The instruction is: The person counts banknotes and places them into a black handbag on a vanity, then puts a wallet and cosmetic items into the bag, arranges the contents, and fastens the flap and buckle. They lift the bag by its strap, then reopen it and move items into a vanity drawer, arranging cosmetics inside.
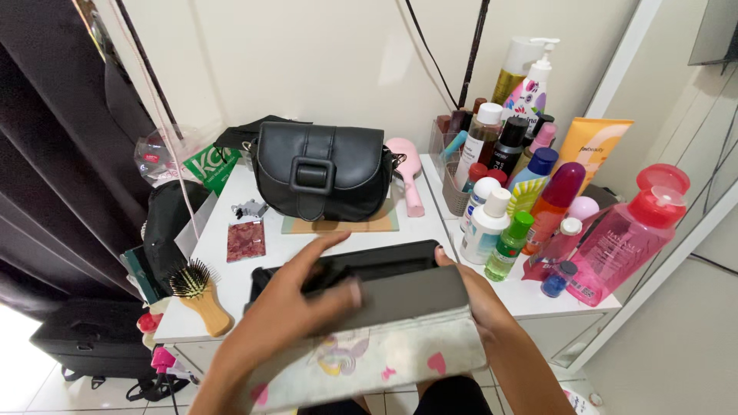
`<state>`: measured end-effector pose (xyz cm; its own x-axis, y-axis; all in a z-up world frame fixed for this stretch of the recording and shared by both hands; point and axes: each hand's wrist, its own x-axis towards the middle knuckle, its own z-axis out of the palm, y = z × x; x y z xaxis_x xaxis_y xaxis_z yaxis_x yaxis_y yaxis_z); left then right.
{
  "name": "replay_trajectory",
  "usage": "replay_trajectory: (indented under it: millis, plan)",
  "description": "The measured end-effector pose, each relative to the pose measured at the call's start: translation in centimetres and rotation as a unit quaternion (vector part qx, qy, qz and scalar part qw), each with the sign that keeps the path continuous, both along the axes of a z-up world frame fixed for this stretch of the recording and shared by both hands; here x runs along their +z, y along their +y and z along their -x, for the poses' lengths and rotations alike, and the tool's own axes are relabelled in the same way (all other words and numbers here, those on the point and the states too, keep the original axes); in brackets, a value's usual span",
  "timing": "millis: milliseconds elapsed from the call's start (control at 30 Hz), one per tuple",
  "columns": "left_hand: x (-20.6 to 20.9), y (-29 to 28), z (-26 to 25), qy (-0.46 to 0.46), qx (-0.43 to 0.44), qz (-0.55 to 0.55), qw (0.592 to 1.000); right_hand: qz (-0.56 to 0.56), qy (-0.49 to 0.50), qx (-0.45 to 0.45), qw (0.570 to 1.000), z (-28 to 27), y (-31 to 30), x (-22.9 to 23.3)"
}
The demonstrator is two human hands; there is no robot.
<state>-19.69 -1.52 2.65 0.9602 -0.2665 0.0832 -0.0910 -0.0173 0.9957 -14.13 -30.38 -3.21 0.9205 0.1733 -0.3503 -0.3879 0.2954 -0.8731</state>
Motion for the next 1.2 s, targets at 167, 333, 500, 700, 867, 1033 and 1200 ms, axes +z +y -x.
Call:
replay_trajectory:
  millis: [167, 333, 500, 700, 867, 1033, 1200]
  plan:
    - [-2.6, 5.0, 3.7, -0.106, 0.221, -0.137, 0.960, 0.091, 0.029, -0.025, 0.995, 1.2, -0.1, 1.2]
    - [-5.1, 5.8, 5.5, 0.308, 0.200, 0.202, 0.908, -0.024, -0.074, -0.008, 0.997, 0.7, 0.5, 2.6]
    - [-3.7, 4.5, 3.9, 0.295, 0.230, 0.202, 0.905, -0.061, -0.160, 0.126, 0.977, -0.1, -1.3, 5.0]
    - [-2.7, 5.0, 4.2, 0.287, 0.185, 0.182, 0.922, 0.287, -0.281, 0.170, 0.900, 0.8, -1.3, 5.5]
    - [-3.3, 6.8, 4.4, 0.277, 0.164, 0.169, 0.931, 0.425, -0.355, 0.191, 0.811, 1.1, -0.1, 6.1]
    - [-3.5, 7.4, 3.8, 0.286, 0.181, 0.156, 0.928, 0.521, -0.612, 0.136, 0.579, 1.6, 1.1, 6.1]
    - [-3.7, 8.0, 3.0, 0.276, 0.179, 0.150, 0.932, 0.498, -0.623, 0.203, 0.568, 0.2, 2.5, 5.5]
